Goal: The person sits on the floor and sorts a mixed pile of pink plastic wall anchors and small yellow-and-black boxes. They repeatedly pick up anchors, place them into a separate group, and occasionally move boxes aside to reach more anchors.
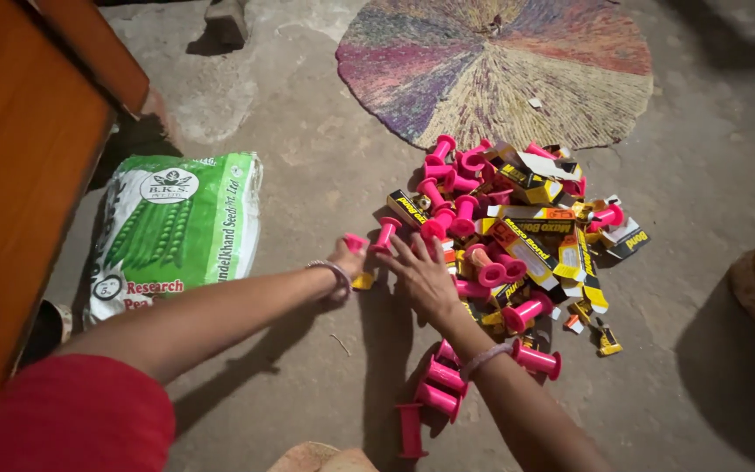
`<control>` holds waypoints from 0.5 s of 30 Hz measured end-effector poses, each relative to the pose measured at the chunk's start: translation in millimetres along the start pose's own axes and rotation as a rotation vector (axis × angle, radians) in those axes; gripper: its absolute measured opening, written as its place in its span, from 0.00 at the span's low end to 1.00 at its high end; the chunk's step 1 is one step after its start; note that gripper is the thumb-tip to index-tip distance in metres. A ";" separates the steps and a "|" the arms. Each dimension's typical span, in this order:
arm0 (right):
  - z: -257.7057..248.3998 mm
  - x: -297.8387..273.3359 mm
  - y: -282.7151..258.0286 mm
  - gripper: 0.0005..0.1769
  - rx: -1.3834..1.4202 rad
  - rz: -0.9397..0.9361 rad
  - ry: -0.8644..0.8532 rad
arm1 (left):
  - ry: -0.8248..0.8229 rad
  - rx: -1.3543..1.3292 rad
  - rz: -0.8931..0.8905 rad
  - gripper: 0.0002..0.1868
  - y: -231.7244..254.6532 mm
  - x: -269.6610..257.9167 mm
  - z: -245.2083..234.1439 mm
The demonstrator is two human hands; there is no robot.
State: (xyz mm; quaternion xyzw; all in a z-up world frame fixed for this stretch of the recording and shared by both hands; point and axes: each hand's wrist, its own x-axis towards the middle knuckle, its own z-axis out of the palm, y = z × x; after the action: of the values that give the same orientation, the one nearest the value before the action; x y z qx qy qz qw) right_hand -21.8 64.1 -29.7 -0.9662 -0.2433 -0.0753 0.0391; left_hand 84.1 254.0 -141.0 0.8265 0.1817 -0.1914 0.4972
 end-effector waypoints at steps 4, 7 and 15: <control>36.2 -0.8 13.9 0.32 -0.112 0.007 0.023 | 0.066 0.155 0.036 0.31 10.8 -19.4 24.8; 41.8 -0.7 17.2 0.28 -0.138 0.020 0.099 | 0.098 0.224 0.148 0.33 34.2 -42.9 25.1; 11.3 22.6 -4.7 0.29 0.128 0.123 0.344 | 0.235 0.487 0.351 0.29 62.3 -13.6 4.6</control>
State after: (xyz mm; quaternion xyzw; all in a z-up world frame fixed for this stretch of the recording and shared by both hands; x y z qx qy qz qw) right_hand -2.9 80.0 -37.0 -0.9477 -0.1776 -0.2213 0.1462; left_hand 102.3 221.0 -89.4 0.9564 0.0416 -0.0438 0.2856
